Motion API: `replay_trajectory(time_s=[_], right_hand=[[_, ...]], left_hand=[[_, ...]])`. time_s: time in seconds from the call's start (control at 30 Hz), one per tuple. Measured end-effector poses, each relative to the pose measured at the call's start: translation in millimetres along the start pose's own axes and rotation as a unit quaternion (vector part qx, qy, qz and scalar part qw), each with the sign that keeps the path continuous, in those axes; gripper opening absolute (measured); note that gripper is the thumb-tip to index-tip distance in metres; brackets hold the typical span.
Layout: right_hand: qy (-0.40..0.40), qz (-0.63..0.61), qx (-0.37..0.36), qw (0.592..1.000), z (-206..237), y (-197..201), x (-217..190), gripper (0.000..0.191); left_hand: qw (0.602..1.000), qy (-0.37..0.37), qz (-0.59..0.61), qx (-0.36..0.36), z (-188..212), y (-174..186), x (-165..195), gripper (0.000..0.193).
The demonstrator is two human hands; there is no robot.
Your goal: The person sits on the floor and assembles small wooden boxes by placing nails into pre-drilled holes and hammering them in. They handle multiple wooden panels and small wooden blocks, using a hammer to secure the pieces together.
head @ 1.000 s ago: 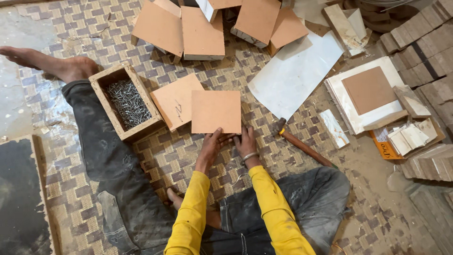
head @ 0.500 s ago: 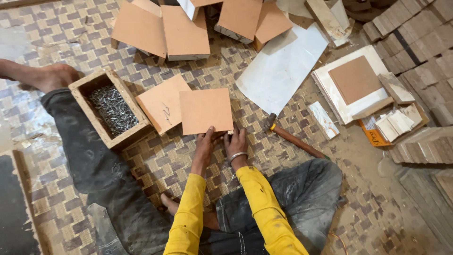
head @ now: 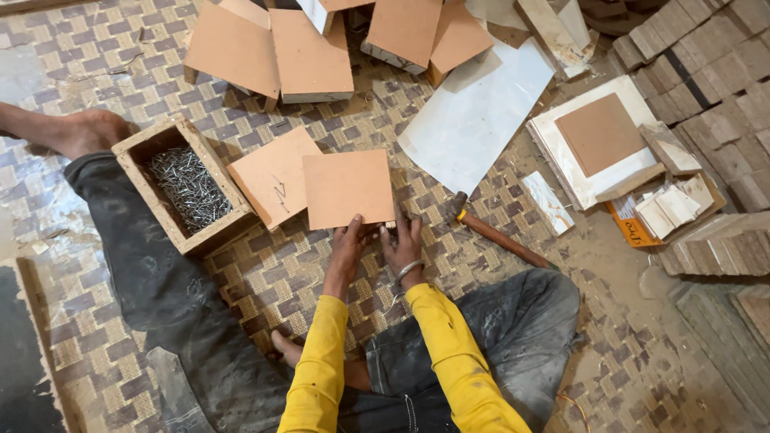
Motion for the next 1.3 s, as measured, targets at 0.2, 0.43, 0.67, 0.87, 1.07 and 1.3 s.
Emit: replay_trajectory(time_s=[0.2, 0.43, 0.67, 0.87, 1.07, 1.3], right_hand=[[-0.013, -0.065, -0.001, 0.998, 0.7, -3.8, 12.5, 0.065], [0.04, -0.112, 0.039, 0.992, 0.5, 1.0, 13.5, 0.057], [0.09, -0.081, 0.082, 0.989, 5.7, 4.7, 4.8, 0.052], [0.062, -0.089, 0.076, 0.991, 3.6, 0.7, 13.9, 0.048], [0.074, -0.117, 0.086, 0.987, 2.6, 5.2, 11.5, 0.047], [0.062, -0.137, 0.081, 0.985, 2.0, 6.0, 8.7, 0.045]], left_hand=[[1.0, 0.018, 0.013, 0.0, 3.8, -1.8, 3.0, 0.046], [1.0, 0.004, 0.006, 0.009, 2.1, -4.2, 11.3, 0.048], [0.998, -0.038, 0.056, -0.004, 1.7, -6.9, 5.2, 0.051], [0.997, -0.034, 0.068, -0.006, 3.2, -6.0, 5.9, 0.05], [0.999, -0.006, 0.024, -0.038, 2.7, -0.8, 10.5, 0.049], [1.0, 0.006, -0.002, -0.03, -3.2, 4.0, 3.5, 0.046]])
Point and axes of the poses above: each hand's wrist, its own z-axis away from the middle knuckle, its own y-axis out of the back of the hand, x = y × z, the point moved 9 cm from there along -z, towards the middle knuckle, and after that the axes turned 5 degrees about -z, right-handed, at the moved point
